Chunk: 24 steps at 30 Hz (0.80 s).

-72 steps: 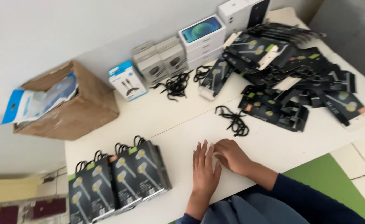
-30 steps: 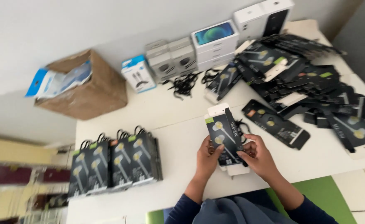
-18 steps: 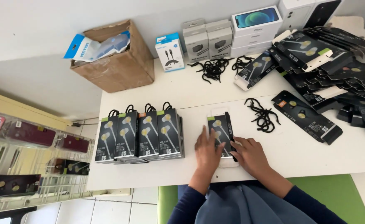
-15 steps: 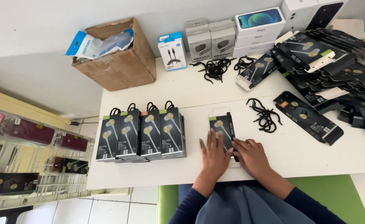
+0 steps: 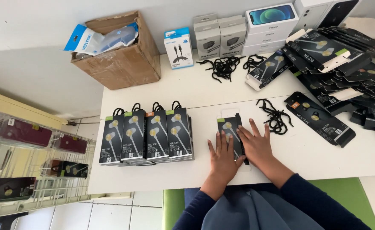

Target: The person organizes boxes of earphones on a table by aligning a box with a row and then moving several other boxes into a central pile.

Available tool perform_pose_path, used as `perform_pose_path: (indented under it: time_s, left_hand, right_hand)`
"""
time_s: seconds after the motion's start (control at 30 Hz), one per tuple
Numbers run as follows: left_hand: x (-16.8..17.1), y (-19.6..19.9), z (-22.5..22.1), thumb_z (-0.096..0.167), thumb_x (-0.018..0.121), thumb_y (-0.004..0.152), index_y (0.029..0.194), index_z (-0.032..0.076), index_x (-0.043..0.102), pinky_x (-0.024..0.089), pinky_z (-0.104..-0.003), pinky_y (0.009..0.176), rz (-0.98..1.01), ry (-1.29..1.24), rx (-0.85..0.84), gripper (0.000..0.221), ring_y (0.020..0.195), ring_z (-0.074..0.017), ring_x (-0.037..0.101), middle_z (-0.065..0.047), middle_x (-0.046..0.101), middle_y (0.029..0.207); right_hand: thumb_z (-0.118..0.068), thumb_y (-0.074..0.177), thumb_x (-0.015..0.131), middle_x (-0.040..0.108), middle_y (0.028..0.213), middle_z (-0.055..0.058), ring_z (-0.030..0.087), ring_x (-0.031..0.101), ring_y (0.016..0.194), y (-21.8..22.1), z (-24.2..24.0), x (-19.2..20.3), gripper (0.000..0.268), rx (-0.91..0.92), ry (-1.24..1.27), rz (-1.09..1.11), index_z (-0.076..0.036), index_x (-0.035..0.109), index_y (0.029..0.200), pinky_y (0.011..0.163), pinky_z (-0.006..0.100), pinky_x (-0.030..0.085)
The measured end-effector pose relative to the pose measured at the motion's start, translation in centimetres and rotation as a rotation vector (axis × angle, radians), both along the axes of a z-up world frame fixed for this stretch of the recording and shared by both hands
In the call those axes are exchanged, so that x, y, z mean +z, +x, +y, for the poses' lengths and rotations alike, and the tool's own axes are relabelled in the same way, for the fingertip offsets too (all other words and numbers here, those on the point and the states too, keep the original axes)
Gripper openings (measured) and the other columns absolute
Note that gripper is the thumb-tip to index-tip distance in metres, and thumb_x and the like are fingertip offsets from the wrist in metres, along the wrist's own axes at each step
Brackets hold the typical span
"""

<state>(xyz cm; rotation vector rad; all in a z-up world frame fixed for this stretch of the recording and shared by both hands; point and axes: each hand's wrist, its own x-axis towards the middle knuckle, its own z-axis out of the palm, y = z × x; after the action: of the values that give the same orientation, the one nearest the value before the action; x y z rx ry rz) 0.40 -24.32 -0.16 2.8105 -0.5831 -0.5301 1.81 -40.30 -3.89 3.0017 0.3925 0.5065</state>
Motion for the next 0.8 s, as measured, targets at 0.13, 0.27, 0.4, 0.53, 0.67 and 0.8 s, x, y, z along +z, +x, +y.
perform_pose_path:
  time_s: [0.13, 0.27, 0.4, 0.53, 0.67, 0.8]
  left_hand:
    - [0.3, 0.0, 0.0, 0.068, 0.027, 0.099, 0.165, 0.005, 0.011, -0.010, -0.069, 0.121, 0.017, 0.006, 0.003, 0.092, 0.159, -0.0381, -0.006, -0.025, 0.003, 0.171]
    - [1.0, 0.0, 0.1, 0.068, 0.027, 0.100, 0.165, 0.005, 0.012, -0.010, -0.070, 0.121, 0.021, -0.004, 0.005, 0.092, 0.160, -0.0376, -0.003, -0.025, 0.005, 0.171]
    - [1.6, -0.1, 0.1, 0.069, 0.023, 0.100, 0.165, 0.005, 0.012, -0.010, -0.071, 0.120, 0.034, 0.000, 0.005, 0.092, 0.160, -0.0373, -0.004, -0.025, 0.005, 0.171]
    - [1.5, -0.2, 0.0, 0.069, 0.025, 0.100, 0.165, 0.005, 0.015, -0.007, -0.071, 0.121, 0.003, -0.013, 0.013, 0.092, 0.160, -0.0379, -0.002, -0.026, 0.007, 0.171]
    - [1.0, -0.2, 0.2, 0.070, 0.025, 0.098, 0.164, 0.004, 0.016, -0.003, -0.070, 0.122, -0.003, -0.034, 0.031, 0.094, 0.160, -0.0390, 0.001, -0.027, 0.009, 0.170]
    - [2.6, -0.6, -0.1, 0.075, 0.031, 0.095, 0.163, 0.003, 0.019, 0.001, -0.065, 0.124, -0.007, -0.094, 0.073, 0.100, 0.159, -0.0379, 0.009, -0.027, 0.015, 0.169]
  right_hand:
    - [-0.003, 0.094, 0.056, 0.069, 0.135, -0.007, 0.028, 0.046, 0.144, 1.5, 0.8, 2.9, 0.042, 0.013, 0.164, 0.009, -0.013, 0.067, 0.132, 0.114, 0.066, 0.024]
    - [-0.004, 0.103, 0.047, 0.063, 0.144, -0.003, 0.031, 0.045, 0.145, 2.8, 1.9, 3.8, 0.042, -0.068, -0.038, -0.020, -0.007, 0.057, 0.143, 0.115, 0.060, 0.029]
    - [-0.019, 0.109, 0.044, 0.055, 0.152, -0.006, 0.033, 0.037, 0.149, 4.2, 2.2, 1.5, 0.043, -0.158, 0.237, 0.132, -0.023, 0.052, 0.152, 0.119, 0.070, 0.020]
    - [-0.019, 0.108, 0.046, 0.055, 0.153, -0.012, 0.029, 0.038, 0.150, 4.8, 0.6, -0.1, 0.044, -0.169, 0.238, 0.183, -0.025, 0.053, 0.151, 0.119, 0.070, 0.021]
    - [-0.034, 0.108, 0.037, 0.040, 0.162, -0.020, 0.026, 0.023, 0.159, 6.3, -2.6, -6.7, 0.051, -0.105, 0.196, 0.227, -0.047, 0.036, 0.158, 0.120, 0.075, 0.011]
    - [-0.037, 0.109, 0.047, 0.051, 0.159, -0.002, 0.032, 0.033, 0.155, 5.1, -3.1, -6.4, 0.044, -0.154, 0.445, 0.186, -0.027, 0.053, 0.151, 0.121, 0.069, 0.020]
